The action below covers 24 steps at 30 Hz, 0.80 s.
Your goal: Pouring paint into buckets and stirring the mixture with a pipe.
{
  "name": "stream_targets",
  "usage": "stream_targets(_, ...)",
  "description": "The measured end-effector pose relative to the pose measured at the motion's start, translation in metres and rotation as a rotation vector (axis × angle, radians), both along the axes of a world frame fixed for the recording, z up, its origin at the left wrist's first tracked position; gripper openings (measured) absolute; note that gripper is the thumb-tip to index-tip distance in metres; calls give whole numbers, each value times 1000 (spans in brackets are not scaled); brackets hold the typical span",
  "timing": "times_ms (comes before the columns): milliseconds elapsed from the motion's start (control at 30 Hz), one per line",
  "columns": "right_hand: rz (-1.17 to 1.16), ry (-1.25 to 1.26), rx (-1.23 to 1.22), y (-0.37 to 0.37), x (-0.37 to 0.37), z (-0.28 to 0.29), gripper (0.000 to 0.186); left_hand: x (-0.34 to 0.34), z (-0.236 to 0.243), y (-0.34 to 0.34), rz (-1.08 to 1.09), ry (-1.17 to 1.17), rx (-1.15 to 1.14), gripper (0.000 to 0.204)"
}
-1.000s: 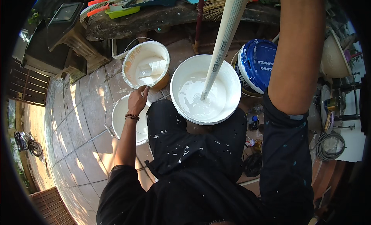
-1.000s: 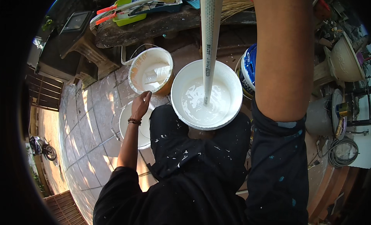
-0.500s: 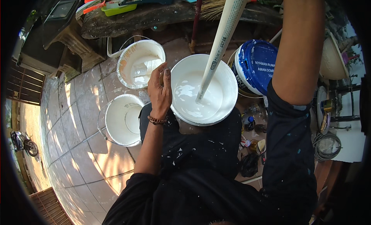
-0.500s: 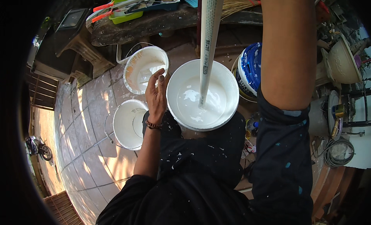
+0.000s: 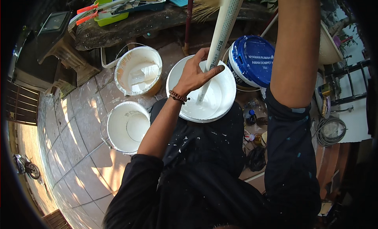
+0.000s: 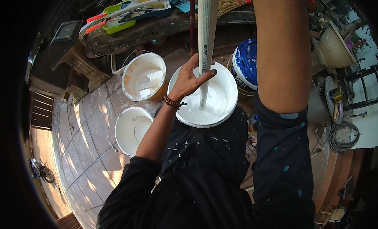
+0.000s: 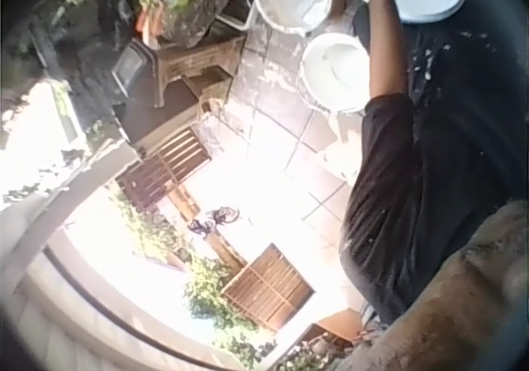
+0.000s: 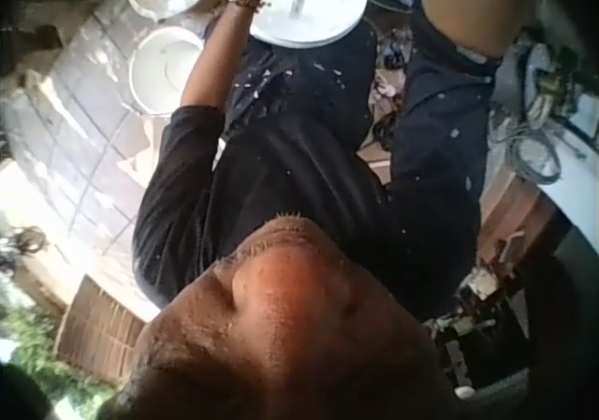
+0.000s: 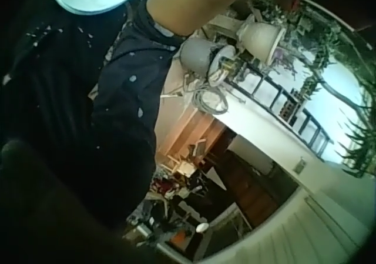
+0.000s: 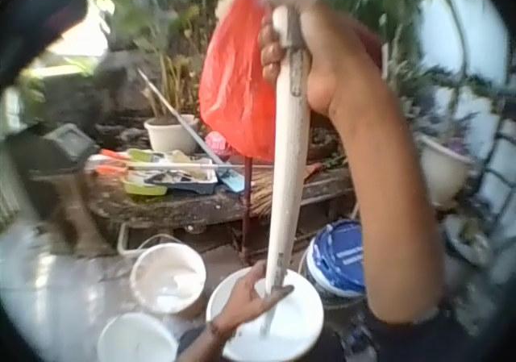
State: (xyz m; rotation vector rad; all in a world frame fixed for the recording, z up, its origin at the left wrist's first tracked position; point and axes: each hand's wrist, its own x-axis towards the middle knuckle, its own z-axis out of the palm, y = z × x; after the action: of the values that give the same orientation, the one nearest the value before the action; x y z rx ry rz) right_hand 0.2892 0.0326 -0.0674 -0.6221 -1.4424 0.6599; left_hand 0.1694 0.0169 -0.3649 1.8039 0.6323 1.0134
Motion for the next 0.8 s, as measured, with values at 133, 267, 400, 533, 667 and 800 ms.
stream_targets(133,14,-32,28,-14,-2,5,51,25,-16,-4,-135,-90,-182,34)
stream_targets(267,26,1,-202,-26,-11,-27,61,23,-16,-10,-69,-153,-298,34)
stream_targets(400,-66,65,-185,-44,-23,-50,34,39,-5,-9,-18,-181,-283,35)
stream_targets(533,-68,136,-166,-61,-21,-29,27,49,6,-2,-12,-198,-180,32)
stream_targets(667,-61,145,-125,-78,-16,-30,29,55,9,8,39,-129,-98,37)
stream_targets(800,-113,124,-50,-84,-11,-48,32,59,-2,14,44,-83,-82,40)
